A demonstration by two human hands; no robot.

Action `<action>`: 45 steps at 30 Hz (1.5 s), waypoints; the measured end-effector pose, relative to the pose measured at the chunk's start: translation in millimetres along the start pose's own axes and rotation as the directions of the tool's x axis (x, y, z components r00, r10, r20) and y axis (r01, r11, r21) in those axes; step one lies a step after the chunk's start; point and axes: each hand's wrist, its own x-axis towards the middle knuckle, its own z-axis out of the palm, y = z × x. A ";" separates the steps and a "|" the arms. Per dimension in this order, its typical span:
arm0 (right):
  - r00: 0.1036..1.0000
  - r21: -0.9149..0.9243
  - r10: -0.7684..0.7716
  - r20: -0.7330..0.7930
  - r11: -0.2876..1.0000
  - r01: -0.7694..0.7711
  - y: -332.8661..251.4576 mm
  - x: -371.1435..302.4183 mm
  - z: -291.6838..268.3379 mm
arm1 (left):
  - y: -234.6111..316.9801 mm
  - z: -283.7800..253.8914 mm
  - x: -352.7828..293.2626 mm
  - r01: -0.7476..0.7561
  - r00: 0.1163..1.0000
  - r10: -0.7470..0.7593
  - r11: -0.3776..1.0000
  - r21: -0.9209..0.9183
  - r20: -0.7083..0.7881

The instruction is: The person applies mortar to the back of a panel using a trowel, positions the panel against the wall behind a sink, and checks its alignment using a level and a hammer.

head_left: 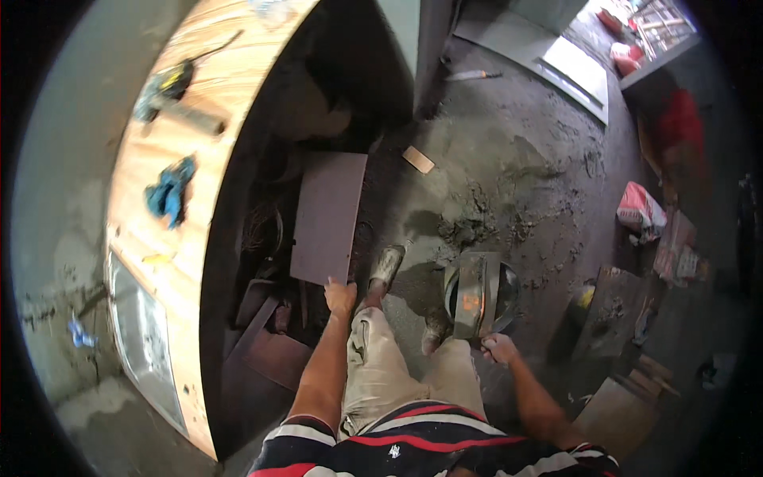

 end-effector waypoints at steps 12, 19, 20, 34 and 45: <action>0.929 -0.018 0.189 -0.319 0.979 -0.205 95.5 31.8 182.3 | 175.4 165.5 288.7 0.273 0.954 -0.296 0.925 0.264 0.052; 0.919 0.038 0.260 -0.294 0.965 -0.261 87.6 33.2 186.8 | 157.8 243.8 318.1 0.355 0.929 -0.366 0.843 0.404 -0.054; 0.920 0.032 0.260 -0.294 0.964 -0.262 87.8 36.5 185.0 | 150.3 249.1 319.8 0.362 0.928 -0.358 0.802 0.474 -0.104; 0.933 -0.041 0.243 -0.265 0.964 -0.262 78.2 40.2 153.1 | 96.3 211.2 286.1 0.234 0.971 -0.186 0.869 0.437 -0.151; 0.948 -0.056 0.205 -0.245 0.973 -0.225 71.9 39.3 133.9 | 16.6 142.6 295.2 0.209 0.944 -0.155 0.964 0.163 -0.292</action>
